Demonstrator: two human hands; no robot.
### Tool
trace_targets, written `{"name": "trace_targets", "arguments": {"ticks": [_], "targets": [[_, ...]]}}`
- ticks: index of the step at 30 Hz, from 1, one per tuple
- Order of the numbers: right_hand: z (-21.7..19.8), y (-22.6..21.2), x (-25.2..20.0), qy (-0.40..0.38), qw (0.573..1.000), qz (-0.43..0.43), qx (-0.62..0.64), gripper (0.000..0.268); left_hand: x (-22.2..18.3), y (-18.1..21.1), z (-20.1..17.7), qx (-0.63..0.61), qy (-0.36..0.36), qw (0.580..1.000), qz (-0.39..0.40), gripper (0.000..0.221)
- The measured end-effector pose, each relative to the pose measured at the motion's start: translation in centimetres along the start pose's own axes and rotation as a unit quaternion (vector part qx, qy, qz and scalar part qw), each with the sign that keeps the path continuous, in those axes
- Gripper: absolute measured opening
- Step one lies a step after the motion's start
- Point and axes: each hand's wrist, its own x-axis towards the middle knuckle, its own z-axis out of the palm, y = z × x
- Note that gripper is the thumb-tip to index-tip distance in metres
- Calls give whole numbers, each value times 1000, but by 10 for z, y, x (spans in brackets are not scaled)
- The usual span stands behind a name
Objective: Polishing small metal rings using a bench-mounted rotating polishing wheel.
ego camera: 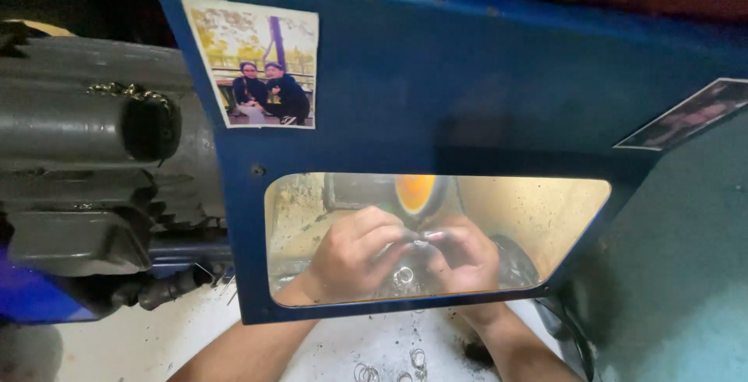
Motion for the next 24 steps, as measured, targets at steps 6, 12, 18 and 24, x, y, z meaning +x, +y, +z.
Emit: {"name": "trace_targets", "arguments": {"ticks": [6, 12, 18, 24], "targets": [[-2, -4, 1, 1, 1000, 15, 2, 11, 2, 1, -1, 6, 1, 1000, 7, 13], [-3, 5, -5, -6, 999, 33, 28, 15, 1, -1, -3, 5, -7, 1000, 2, 11], [-2, -9, 5, -20, 1000, 18, 3, 10, 2, -1, -3, 4, -12, 1000, -5, 11], [-4, -8, 7, -31, 999, -3, -8, 14, 4, -2, -4, 7, -10, 1000, -3, 10]]}}
